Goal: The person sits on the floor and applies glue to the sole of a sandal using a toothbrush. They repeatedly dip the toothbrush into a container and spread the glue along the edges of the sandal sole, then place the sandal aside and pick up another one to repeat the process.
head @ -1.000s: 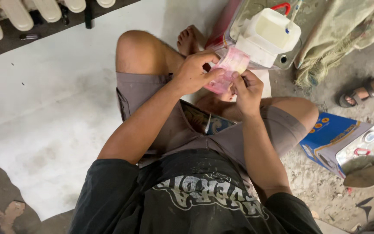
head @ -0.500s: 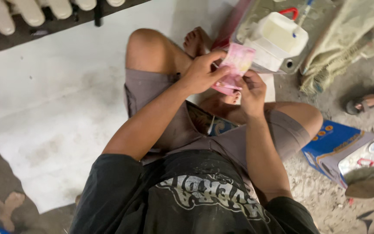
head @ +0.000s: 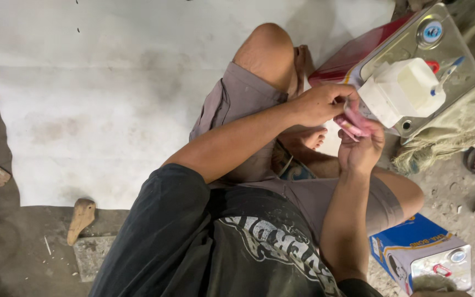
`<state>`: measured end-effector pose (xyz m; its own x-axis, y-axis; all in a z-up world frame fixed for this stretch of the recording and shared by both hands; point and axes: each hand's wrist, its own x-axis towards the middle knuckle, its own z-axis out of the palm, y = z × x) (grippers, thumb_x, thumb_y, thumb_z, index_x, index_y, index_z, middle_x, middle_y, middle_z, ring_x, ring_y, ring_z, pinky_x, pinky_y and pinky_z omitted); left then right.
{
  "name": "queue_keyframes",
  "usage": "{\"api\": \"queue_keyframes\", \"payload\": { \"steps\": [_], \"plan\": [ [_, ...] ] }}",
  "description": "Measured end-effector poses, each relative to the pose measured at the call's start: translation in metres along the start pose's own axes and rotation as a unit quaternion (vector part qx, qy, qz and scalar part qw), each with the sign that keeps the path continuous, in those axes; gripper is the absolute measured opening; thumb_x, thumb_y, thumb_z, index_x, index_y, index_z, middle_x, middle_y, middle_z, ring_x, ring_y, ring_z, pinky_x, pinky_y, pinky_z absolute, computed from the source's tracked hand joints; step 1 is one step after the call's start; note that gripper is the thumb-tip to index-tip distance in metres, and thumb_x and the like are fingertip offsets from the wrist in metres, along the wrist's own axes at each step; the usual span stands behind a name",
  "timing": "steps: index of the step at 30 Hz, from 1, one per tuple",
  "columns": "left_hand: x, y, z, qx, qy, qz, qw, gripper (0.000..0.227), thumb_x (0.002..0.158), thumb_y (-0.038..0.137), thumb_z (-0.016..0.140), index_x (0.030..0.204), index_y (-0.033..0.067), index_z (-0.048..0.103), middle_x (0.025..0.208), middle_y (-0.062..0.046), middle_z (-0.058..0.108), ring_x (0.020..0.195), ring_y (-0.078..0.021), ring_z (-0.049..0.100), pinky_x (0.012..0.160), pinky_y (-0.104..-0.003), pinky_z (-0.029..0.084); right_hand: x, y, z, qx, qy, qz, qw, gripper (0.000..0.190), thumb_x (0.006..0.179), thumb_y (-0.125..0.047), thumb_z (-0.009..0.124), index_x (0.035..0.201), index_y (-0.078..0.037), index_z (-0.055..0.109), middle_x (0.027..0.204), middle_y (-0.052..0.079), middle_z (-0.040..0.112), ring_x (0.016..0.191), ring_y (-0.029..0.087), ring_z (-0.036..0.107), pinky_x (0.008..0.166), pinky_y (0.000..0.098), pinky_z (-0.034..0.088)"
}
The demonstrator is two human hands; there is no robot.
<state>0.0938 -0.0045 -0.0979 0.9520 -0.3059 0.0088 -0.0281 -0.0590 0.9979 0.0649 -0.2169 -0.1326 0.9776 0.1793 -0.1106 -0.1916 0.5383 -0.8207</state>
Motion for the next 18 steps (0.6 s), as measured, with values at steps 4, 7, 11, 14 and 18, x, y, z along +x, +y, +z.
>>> {"api": "queue_keyframes", "payload": {
  "steps": [4, 7, 11, 14, 18],
  "plan": [
    [0.003, -0.001, -0.003, -0.138, -0.036, -0.121, 0.982, 0.029, 0.096, 0.008, 0.054, 0.118, 0.0072, 0.072, 0.102, -0.006, 0.076, 0.084, -0.0128, 0.074, 0.066, -0.030, 0.062, -0.001, 0.001, -0.013, -0.046, 0.049, -0.012, 0.998, 0.016, 0.103, 0.008, 0.053, 0.110, 0.001, 0.066, 0.109, 0.016, 0.071, 0.093, 0.026, 0.074, 0.083, 0.0378, 0.063],
    [0.001, 0.003, -0.005, -0.196, -0.035, -0.197, 0.960, 0.029, 0.097, 0.015, 0.054, 0.122, 0.0069, 0.068, 0.106, -0.006, 0.073, 0.086, -0.0132, 0.075, 0.061, -0.029, 0.065, -0.006, 0.003, -0.022, -0.080, 0.021, -0.058, 0.995, 0.017, 0.105, 0.012, 0.054, 0.107, 0.001, 0.067, 0.106, 0.011, 0.069, 0.088, 0.018, 0.066, 0.079, 0.0304, 0.056],
    [-0.006, 0.008, -0.009, -0.091, -0.054, -0.215, 0.971, 0.038, 0.093, 0.020, 0.072, 0.126, 0.0039, 0.062, 0.108, -0.009, 0.072, 0.088, -0.0162, 0.076, 0.064, -0.029, 0.065, -0.006, 0.006, -0.023, -0.202, 0.030, -0.112, 0.972, 0.014, 0.105, 0.012, 0.057, 0.108, 0.003, 0.068, 0.109, 0.010, 0.068, 0.095, 0.012, 0.060, 0.088, 0.0238, 0.050],
    [-0.006, 0.009, -0.011, -0.061, -0.027, -0.205, 0.977, 0.044, 0.088, 0.018, 0.076, 0.126, 0.0034, 0.059, 0.110, -0.005, 0.067, 0.084, -0.0159, 0.077, 0.061, -0.030, 0.063, -0.004, 0.005, -0.013, -0.245, 0.062, -0.112, 0.961, 0.018, 0.107, 0.004, 0.058, 0.122, 0.004, 0.067, 0.110, 0.006, 0.066, 0.095, 0.011, 0.059, 0.085, 0.0233, 0.050],
    [-0.006, 0.003, -0.013, -0.039, 0.033, -0.162, 0.985, 0.036, 0.091, 0.016, 0.076, 0.122, 0.0021, 0.063, 0.097, -0.007, 0.072, 0.076, -0.0134, 0.073, 0.054, -0.027, 0.062, -0.004, -0.005, 0.000, -0.234, 0.111, -0.034, 0.965, 0.037, 0.112, -0.018, 0.053, 0.139, 0.005, 0.065, 0.091, 0.005, 0.060, 0.077, 0.009, 0.056, 0.068, 0.0267, 0.055]
  ]
}}
